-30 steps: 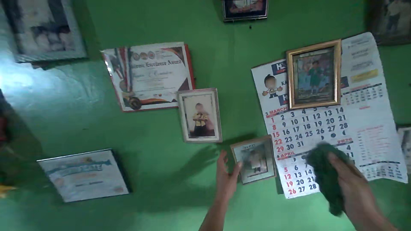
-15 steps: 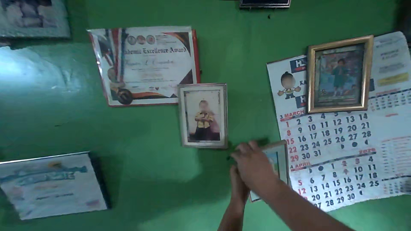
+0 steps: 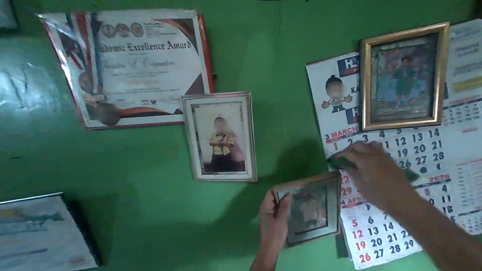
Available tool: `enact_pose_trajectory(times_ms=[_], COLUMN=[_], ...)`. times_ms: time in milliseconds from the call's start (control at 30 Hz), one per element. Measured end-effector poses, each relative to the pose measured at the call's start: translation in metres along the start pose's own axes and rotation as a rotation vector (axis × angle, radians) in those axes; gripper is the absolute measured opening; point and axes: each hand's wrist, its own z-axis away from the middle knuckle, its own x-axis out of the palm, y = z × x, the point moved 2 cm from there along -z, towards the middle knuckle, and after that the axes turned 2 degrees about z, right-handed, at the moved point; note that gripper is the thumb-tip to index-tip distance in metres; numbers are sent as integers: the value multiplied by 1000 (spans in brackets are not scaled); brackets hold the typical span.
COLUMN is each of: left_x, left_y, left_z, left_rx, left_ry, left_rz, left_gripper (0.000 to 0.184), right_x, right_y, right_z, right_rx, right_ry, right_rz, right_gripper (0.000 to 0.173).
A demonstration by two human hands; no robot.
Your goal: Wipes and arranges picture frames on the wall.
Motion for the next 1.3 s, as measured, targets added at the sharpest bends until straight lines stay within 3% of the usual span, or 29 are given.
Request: enact_pose_trajectory(times_ms=[133,233,333,467,533,700,800,833,933,1100,1233,1300], left_x=[0,-5,-2,-1,4,2,-5,-7,-1,-3,-3,-7], left_y=[5,12,8,-1,2,9,5,7,6,-2,4,4], left_z=[6,22,15,4,1,7,18,18,4,-2,2,12], left_rx=[-33,-207,-92,33,36,-38,-270,-218,-26,42,-16,-149], left_ry=[2,50,55,0,-3,1,73,62,14,-26,-18,26], left_rz=[7,137,33,11,1,32,172,99,-24,19,18,163], left_gripper=[22,22,20,21,21,25,16,20,20,21,25,20], right_x=[45,54,42,22,16,45,48,45,32,20,40,52], right_y=[-85,-125,-108,-31,-17,-90,-125,-124,-91,-33,-75,-108], right_z=[3,-5,-4,8,9,7,-2,-3,0,11,14,9], right_rx=[-189,-262,-276,-219,-165,-258,-271,-258,-213,-155,-215,-251], right_ry=[-25,-175,-272,-91,-69,-8,-258,-314,-245,-67,22,-28], right_rz=[-122,-158,-152,-21,52,-97,-104,-103,-65,127,-28,-78], right_gripper=[11,13,17,27,27,8,14,16,23,26,14,6])
